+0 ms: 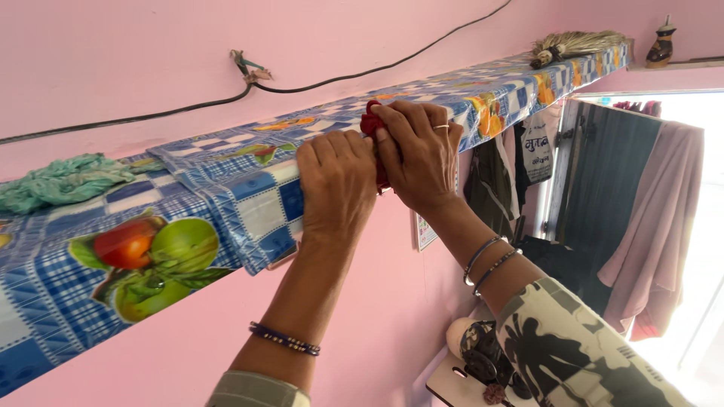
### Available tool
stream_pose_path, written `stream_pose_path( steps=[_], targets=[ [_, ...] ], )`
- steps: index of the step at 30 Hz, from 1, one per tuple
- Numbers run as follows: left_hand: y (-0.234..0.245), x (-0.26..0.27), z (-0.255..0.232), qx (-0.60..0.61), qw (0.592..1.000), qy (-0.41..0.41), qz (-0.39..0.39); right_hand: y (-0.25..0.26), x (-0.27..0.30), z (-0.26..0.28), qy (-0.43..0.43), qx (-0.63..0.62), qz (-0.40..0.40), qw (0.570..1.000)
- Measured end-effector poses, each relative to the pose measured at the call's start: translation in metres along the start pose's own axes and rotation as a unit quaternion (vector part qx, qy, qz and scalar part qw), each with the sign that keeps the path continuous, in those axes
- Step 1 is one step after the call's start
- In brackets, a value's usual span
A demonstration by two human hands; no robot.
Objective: The person wipes a long shelf covered with a blue and white checkered fruit-patterned mat using a red cloth and a light blue cloth. They move along the shelf, wiping the top surface and edges, then switch cloths to continue cleaning different sections.
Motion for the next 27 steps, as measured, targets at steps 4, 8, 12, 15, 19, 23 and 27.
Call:
stream_pose_path(
  steps=[4, 8, 12, 15, 19, 23, 27],
  targets=[
    [0.001, -0.001, 0.002, -0.009, 1.0, -0.009, 0.001, 0.002, -0.001, -0.011, 0.013, 0.017, -0.012, 1.0],
    [0.001, 0.0, 0.002, -0.018, 1.0, -0.022, 0.006, -0.004, 0.003, -0.035, 0.011, 0.027, -0.02, 0.999],
    [0.004, 0.001, 0.003, -0.024, 1.0, -0.018, -0.004, -0.004, 0.008, -0.077, -0.007, 0.042, -0.04, 0.998],
    [0.003, 0.002, 0.001, -0.029, 0.999, -0.029, -0.001, -0.002, 0.014, -0.115, -0.024, 0.049, -0.046, 0.997],
    [0.003, 0.003, 0.001, -0.035, 0.999, -0.034, -0.006, -0.002, 0.022, -0.165, -0.043, 0.063, -0.048, 0.996],
    [0.004, 0.002, 0.001, -0.041, 0.998, -0.052, -0.004, 0.002, 0.028, -0.217, -0.06, 0.08, -0.049, 0.994],
    [0.004, 0.004, 0.0, -0.06, 0.996, -0.067, 0.009, 0.011, 0.038, -0.27, -0.075, 0.085, -0.055, 0.992]
  ],
)
Point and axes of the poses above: each hand's wrist, its own x-axis away from the middle knuckle, its own y-axis out of the back of the hand, z = x × y, the point moved 6 cm from there along -x, towards the middle knuckle, and after that the axes turned 15 degrees about -x, right-handed, at the moved point
